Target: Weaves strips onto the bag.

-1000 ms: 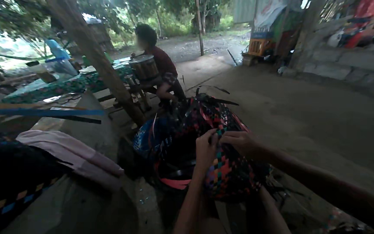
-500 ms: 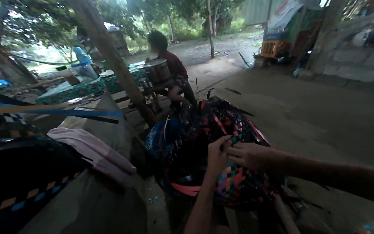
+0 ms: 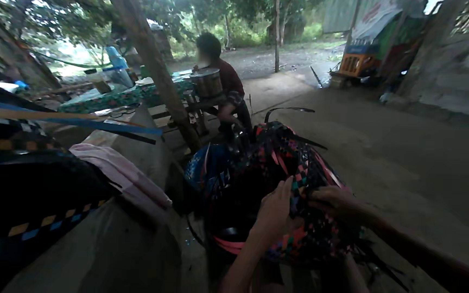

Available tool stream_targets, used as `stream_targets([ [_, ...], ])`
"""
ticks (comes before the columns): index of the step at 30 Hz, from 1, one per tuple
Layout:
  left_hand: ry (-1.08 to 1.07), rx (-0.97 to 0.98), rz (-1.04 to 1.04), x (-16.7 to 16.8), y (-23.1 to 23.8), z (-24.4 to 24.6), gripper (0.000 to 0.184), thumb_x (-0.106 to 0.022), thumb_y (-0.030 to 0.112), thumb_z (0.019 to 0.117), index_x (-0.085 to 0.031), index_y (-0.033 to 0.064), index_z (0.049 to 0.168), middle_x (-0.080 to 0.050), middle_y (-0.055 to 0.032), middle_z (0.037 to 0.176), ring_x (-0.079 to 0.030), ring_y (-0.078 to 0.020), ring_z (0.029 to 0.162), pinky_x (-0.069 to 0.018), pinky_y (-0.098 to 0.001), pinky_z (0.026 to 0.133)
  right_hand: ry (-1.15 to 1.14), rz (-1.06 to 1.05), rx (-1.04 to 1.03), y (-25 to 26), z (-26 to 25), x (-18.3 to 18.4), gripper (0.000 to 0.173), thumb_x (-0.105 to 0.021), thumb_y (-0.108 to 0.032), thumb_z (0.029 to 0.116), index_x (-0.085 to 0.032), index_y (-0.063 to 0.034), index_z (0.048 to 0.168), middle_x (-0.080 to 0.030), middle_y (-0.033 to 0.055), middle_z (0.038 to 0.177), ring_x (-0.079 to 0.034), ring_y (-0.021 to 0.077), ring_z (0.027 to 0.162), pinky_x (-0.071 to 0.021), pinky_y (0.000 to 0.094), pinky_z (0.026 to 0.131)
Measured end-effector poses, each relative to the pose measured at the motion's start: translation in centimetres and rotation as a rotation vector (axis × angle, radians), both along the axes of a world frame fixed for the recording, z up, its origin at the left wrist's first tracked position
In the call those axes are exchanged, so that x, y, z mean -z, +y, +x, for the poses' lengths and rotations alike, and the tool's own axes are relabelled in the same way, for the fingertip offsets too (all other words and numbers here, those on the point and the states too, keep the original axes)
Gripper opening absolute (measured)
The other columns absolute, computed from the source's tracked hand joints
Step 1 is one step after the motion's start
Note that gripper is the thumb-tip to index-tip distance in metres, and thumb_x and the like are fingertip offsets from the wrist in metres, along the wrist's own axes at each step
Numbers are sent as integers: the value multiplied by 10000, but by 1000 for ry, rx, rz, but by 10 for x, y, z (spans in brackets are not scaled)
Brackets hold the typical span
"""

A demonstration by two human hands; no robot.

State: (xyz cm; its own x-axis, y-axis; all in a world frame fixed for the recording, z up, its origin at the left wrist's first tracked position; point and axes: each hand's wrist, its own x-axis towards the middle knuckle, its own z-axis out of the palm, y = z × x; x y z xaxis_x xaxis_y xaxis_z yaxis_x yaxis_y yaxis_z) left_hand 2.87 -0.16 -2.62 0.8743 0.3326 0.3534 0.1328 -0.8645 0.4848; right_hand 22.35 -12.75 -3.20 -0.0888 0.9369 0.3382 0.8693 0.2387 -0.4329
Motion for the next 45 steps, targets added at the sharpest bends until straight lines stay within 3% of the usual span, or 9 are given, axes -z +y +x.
stream_targets([
  [3, 11, -130, -239, 7, 24, -11, 638, -693, 292, 971, -467, -62, 1451, -645, -270, 1251, -679, -382, 1062, -545, -531, 929, 94, 164, -141, -16, 52, 16, 238, -587, -105, 958, -672, 69, 820, -639, 139, 754, -609, 171, 688, -525, 294, 680],
  [8, -4, -335, -339, 27, 59, -21, 505, -616, 263, 1023, -499, -48, 1402, -690, -254, 1107, -691, -378, 1022, -542, -542, 913, 480, 449, 408, -94, 69, -7, 176, -612, -98, 935, -652, 60, 869, -637, -119, 748, -540, -156, 691, -467, 53, 673],
  [13, -45, -170, -386, 7, 44, 0, 536, -635, 309, 1006, -514, -58, 1378, -678, -215, 1064, -677, -273, 937, -554, -443, 860, 275, 246, 453, -52, 42, -29, 287, -595, -151, 993, -652, 127, 1033, -656, 163, 922, -589, 120, 820, -502, 282, 788],
  [17, -97, -112, -337, 15, 44, 9, 453, -515, 265, 1062, -541, -69, 1367, -680, -227, 1093, -672, -275, 958, -544, -435, 890, 139, -47, 334, 6, 28, -11, 503, -681, -322, 982, -614, 55, 1308, -600, 284, 1293, -606, 419, 1175, -488, 554, 1012],
  [28, -259, -193, -294, 34, 53, 5, 295, -567, 125, 1016, -622, -84, 1217, -652, -125, 844, -601, -133, 710, -521, -294, 690, 72, -80, -58, 1, 19, -25, 281, -563, -106, 1017, -670, 111, 874, -642, 209, 812, -609, 290, 767, -494, 443, 755],
  [32, -362, -135, -260, 45, 50, 6, 329, -535, 157, 1017, -614, -103, 1203, -636, -110, 816, -577, -99, 672, -512, -264, 654, 278, 157, 88, 6, 17, -13, 261, -603, -142, 986, -686, 73, 864, -640, 98, 779, -552, 60, 711, -474, 218, 702],
  [36, -314, -36, -315, 36, 40, 7, 439, -616, 220, 985, -566, -82, 1300, -697, -144, 970, -664, -117, 792, -567, -294, 734, 363, 565, 435, 40, -20, 8, 184, -674, -110, 935, -717, 66, 900, -686, 148, 822, -634, 141, 714, -546, 275, 700],
  [39, -226, -57, -349, 34, 39, 5, 530, -686, 225, 940, -522, -56, 1359, -697, -183, 1090, -697, -204, 923, -579, -391, 831, 251, 499, 374, 43, -30, 13, 182, -658, -91, 953, -731, 50, 1043, -712, 209, 1027, -695, 264, 848, -583, 367, 778],
  [45, -274, -62, -380, 34, 40, 4, 484, -695, 196, 938, -554, -69, 1318, -702, -155, 1073, -684, -123, 909, -567, -303, 828, 131, 334, 297, 29, -27, -5, 140, -612, -27, 926, -709, 73, 916, -650, 207, 873, -629, 263, 752, -543, 354, 701],
])
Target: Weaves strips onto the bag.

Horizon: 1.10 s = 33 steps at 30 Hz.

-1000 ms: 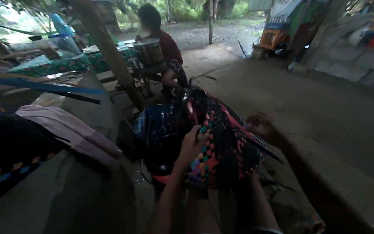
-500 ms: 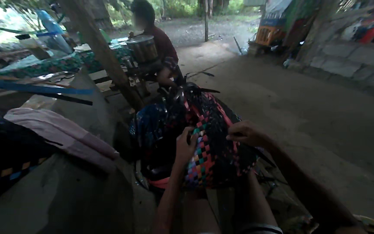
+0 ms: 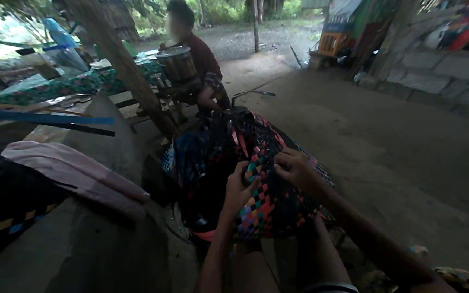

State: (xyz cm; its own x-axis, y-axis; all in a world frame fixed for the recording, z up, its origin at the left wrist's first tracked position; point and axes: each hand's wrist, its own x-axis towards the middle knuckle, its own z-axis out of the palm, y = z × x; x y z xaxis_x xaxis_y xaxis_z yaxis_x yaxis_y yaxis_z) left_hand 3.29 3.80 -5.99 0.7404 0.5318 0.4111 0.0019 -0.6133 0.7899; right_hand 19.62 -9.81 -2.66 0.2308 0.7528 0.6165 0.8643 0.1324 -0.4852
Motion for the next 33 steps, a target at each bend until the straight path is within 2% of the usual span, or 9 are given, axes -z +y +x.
stream_targets([
  [4, 7, -6, 0, 0, -2, 1, 499, -705, 176, 935, -544, -83, 1330, -704, -182, 1057, -694, -151, 886, -572, -314, 806, -85, -86, -52, 1, 1, -10, 135, -600, -4, 928, -701, 83, 908, -640, 221, 886, -643, 307, 800, -555, 381, 738],
  [9, -36, 2, -23, -1, -1, 3, 484, -726, 160, 920, -560, -86, 1303, -706, -143, 993, -679, -102, 825, -565, -261, 760, -109, -155, -41, -6, -1, -22, 120, -600, 36, 903, -702, 99, 908, -649, 246, 910, -653, 363, 845, -556, 432, 772],
  [12, -37, 25, -23, 0, -2, 4, 481, -721, 149, 920, -555, -89, 1303, -704, -142, 974, -676, -96, 812, -564, -255, 754, -107, -205, -17, -5, -4, -25, 144, -586, 41, 923, -708, 100, 968, -651, 263, 953, -651, 391, 893, -548, 456, 812],
  [18, -28, 67, -29, -7, -10, 2, 512, -727, 120, 908, -528, -126, 1311, -709, -139, 924, -669, -92, 763, -555, -245, 718, -246, -115, -45, 10, -8, -24, 181, -605, 6, 930, -745, 40, 1040, -701, 246, 1039, -684, 434, 971, -560, 553, 822],
  [21, -25, 42, -60, -10, -7, 2, 498, -726, 97, 904, -536, -111, 1315, -717, -144, 950, -685, -97, 795, -562, -249, 740, -291, -7, 21, 8, -7, -19, 97, -648, 23, 869, -733, 51, 906, -682, 229, 907, -690, 403, 850, -583, 499, 738],
  [24, -24, 71, -61, -10, -6, 5, 484, -715, 98, 916, -531, -103, 1316, -720, -137, 962, -690, -94, 805, -569, -247, 745, -247, -92, -4, 10, -12, -5, 126, -640, 25, 900, -733, 70, 971, -685, 263, 985, -683, 439, 942, -568, 537, 811],
  [28, -17, 38, -50, -6, -5, 2, 404, -658, 119, 967, -558, -100, 1292, -694, -118, 900, -632, -73, 725, -531, -232, 686, -180, -124, -42, 5, -10, 7, 122, -622, 25, 908, -718, 75, 963, -682, 250, 992, -690, 409, 930, -578, 505, 814],
  [30, -35, 26, -62, -5, -4, 2, 383, -647, 124, 973, -570, -95, 1279, -658, -70, 826, -571, -30, 666, -490, -194, 639, -166, -13, 20, -2, -10, 3, 101, -633, 17, 891, -706, 80, 920, -666, 240, 938, -688, 373, 863, -590, 455, 765],
  [33, -43, 53, -113, -5, -6, 4, 378, -635, 123, 982, -558, -87, 1287, -653, -53, 837, -566, -12, 665, -491, -188, 636, -188, 181, 104, -2, -12, 7, 109, -636, -21, 856, -707, 60, 875, -661, 218, 875, -675, 331, 797, -581, 386, 718],
])
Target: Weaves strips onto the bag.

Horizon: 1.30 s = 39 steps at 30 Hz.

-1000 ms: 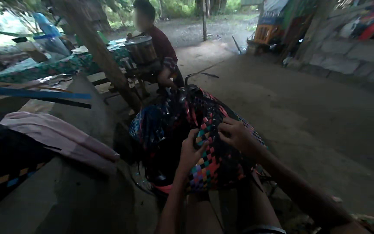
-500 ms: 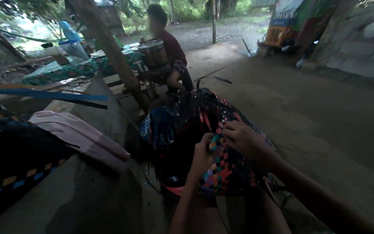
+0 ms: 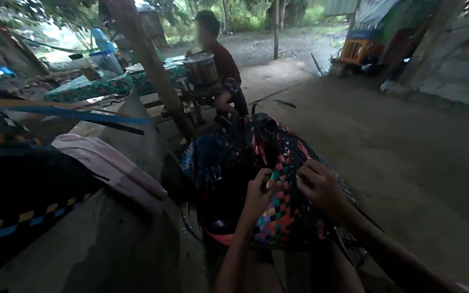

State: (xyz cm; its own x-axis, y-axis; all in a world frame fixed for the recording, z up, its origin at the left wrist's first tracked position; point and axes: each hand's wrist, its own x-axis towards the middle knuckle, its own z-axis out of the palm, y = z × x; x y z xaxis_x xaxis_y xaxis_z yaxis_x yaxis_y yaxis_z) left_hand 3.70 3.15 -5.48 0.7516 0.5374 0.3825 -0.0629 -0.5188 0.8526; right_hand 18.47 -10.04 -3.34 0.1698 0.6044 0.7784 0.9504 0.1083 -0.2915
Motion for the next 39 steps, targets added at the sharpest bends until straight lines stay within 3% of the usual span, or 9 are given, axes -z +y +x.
stream_targets([
  [8, 69, 48, -196, -7, 1, -3, 315, -609, 89, 991, -538, -44, 1267, -627, 9, 831, -551, 16, 664, -476, -164, 630, -13, -212, -158, 11, 3, 10, 104, -630, 32, 891, -718, 70, 930, -674, 236, 937, -694, 380, 878, -593, 444, 789],
  [12, 61, 99, -291, -9, 1, -3, 286, -588, 59, 994, -522, -31, 1257, -631, 25, 832, -582, 17, 690, -502, -172, 668, -10, -55, -27, -1, 0, 2, 104, -645, 3, 866, -713, 73, 903, -670, 234, 905, -689, 360, 825, -591, 421, 743],
  [14, 119, 120, -373, -13, -1, -2, 295, -576, 58, 1004, -509, -17, 1281, -649, -1, 905, -615, -6, 753, -526, -204, 719, -47, 43, 21, 2, -1, 7, 110, -634, -23, 845, -714, 50, 862, -664, 208, 855, -678, 327, 791, -581, 365, 718],
  [19, 148, 112, -449, -10, 3, 0, 272, -572, 44, 1000, -524, 6, 1265, -647, -21, 985, -629, -22, 808, -535, -211, 744, -49, -54, -42, 11, 0, 4, 91, -641, 19, 858, -712, 69, 885, -663, 223, 894, -684, 357, 839, -592, 407, 760],
  [23, 155, 172, -553, -2, 12, 1, 287, -558, 38, 996, -521, 37, 1281, -621, -22, 1056, -636, -50, 855, -553, -241, 775, -94, 36, 33, 11, -5, 6, 109, -636, -7, 839, -721, 57, 864, -659, 205, 843, -674, 346, 786, -583, 395, 717],
  [25, 140, 182, -618, 4, 14, 0, 252, -549, 51, 995, -543, 76, 1246, -644, -2, 1018, -652, -53, 846, -566, -245, 765, -108, 85, 62, 13, -6, 13, 103, -633, -18, 825, -720, 34, 837, -652, 182, 816, -667, 322, 773, -576, 363, 715],
  [30, 80, 204, -636, 12, 16, -1, 216, -530, 14, 995, -556, 61, 1204, -649, 14, 986, -650, -41, 829, -562, -230, 760, -12, -260, -155, 15, -4, 4, 122, -628, 35, 909, -721, 86, 970, -672, 260, 991, -684, 410, 949, -582, 478, 848],
  [35, 65, 211, -684, 15, 21, -1, 200, -512, -12, 987, -551, 79, 1162, -652, 34, 955, -652, -33, 817, -562, -224, 753, -34, -391, -178, 11, -5, -3, 138, -612, 32, 925, -708, 97, 999, -666, 272, 1025, -678, 419, 976, -573, 470, 863],
  [39, 52, 172, -632, 9, 17, -1, 205, -524, -16, 986, -554, 47, 1179, -640, 10, 973, -644, -38, 817, -557, -222, 752, 98, -642, -172, 4, -4, -24, 282, -540, -9, 1001, -612, 99, 1251, -605, 280, 1231, -641, 384, 1106, -525, 427, 972],
])
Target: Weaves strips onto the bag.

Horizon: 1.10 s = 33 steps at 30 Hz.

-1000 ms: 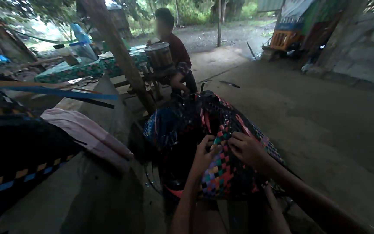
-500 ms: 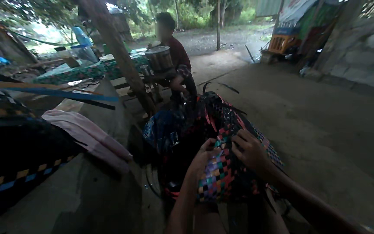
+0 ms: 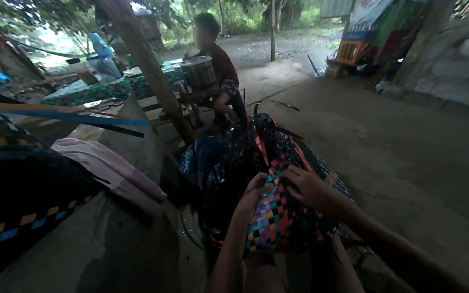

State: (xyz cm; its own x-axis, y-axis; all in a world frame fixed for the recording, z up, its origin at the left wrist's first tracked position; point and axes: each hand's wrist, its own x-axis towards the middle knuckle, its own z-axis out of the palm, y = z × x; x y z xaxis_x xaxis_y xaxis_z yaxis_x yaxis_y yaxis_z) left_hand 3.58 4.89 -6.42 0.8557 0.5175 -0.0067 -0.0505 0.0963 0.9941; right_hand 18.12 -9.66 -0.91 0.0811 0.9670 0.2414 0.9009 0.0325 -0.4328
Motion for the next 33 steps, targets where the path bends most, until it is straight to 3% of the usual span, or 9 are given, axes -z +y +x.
stream_targets([
  [5, 58, -30, 173, -18, -11, 6, 248, -562, 20, 996, -536, -17, 1240, -649, -24, 968, -634, -30, 795, -543, -220, 739, -77, 247, 77, 12, -5, 18, 206, -550, 27, 969, -687, 124, 1089, -680, 289, 1057, -696, 435, 961, -571, 507, 854],
  [9, 221, -223, 436, -20, -16, 8, 278, -589, 179, 1033, -601, -31, 1214, -664, -110, 981, -627, -118, 812, -534, -305, 763, 283, -88, 228, 4, 0, 18, 401, -590, -174, 1033, -541, 124, 1298, -602, 291, 1267, -628, 383, 1141, -498, 470, 1005],
  [12, 426, -479, 762, -31, -41, 22, 419, -600, 368, 1028, -670, -12, 1190, -714, -181, 976, -673, -333, 961, -444, -555, 973, 595, -255, 397, 2, -2, 24, 435, -552, -320, 1066, -602, 87, 1208, -661, 202, 975, -669, 261, 818, -560, 412, 793],
  [14, 443, -564, 873, -32, -53, 31, 450, -620, 367, 1012, -676, -34, 1207, -726, -210, 1027, -668, -398, 1043, -386, -602, 1036, 771, -230, 379, 0, -7, 32, 375, -475, -271, 1098, -615, 76, 1126, -598, 93, 795, -574, 129, 618, -510, 281, 615],
  [16, 410, -580, 832, -29, -46, 36, 428, -641, 333, 1006, -673, -47, 1200, -717, -226, 1041, -662, -411, 1051, -390, -611, 1046, 877, -122, 336, -8, -15, 44, 310, -441, -189, 1100, -616, 66, 1081, -539, 26, 726, -496, 58, 560, -439, 210, 544],
  [20, 390, -580, 797, -11, -25, 40, 445, -622, 324, 1019, -649, -67, 1231, -702, -250, 1078, -646, -427, 1089, -392, -595, 1073, 920, -154, 319, -25, -20, 61, 313, -420, -198, 1105, -613, 49, 1089, -541, 25, 733, -493, 65, 559, -434, 215, 537],
  [24, 426, -490, 898, -14, -42, 40, 737, -741, 462, 904, -554, -90, 1356, -686, -264, 1171, -636, -425, 1148, -376, -602, 1099, 1062, -118, 265, -7, -7, 63, 346, -391, -254, 1117, -603, 8, 1033, -544, -13, 697, -494, 44, 524, -440, 196, 502],
  [29, 309, -384, 600, -3, -23, 38, 559, -786, 329, 889, -583, -26, 1270, -688, -208, 1012, -673, -341, 951, -521, -555, 853, 1105, 32, 266, -7, -24, 60, 299, -397, -144, 1092, -549, -27, 863, -405, -58, 629, -383, 14, 503, -358, 175, 499],
  [33, 275, -172, 594, -5, -18, 26, 713, -718, 273, 945, -374, -42, 1484, -612, -261, 1269, -625, -336, 1145, -502, -504, 986, 1329, 20, 123, -23, -14, 40, 342, -272, -158, 1100, -565, -83, 940, -530, -76, 693, -462, -10, 522, -405, 137, 493],
])
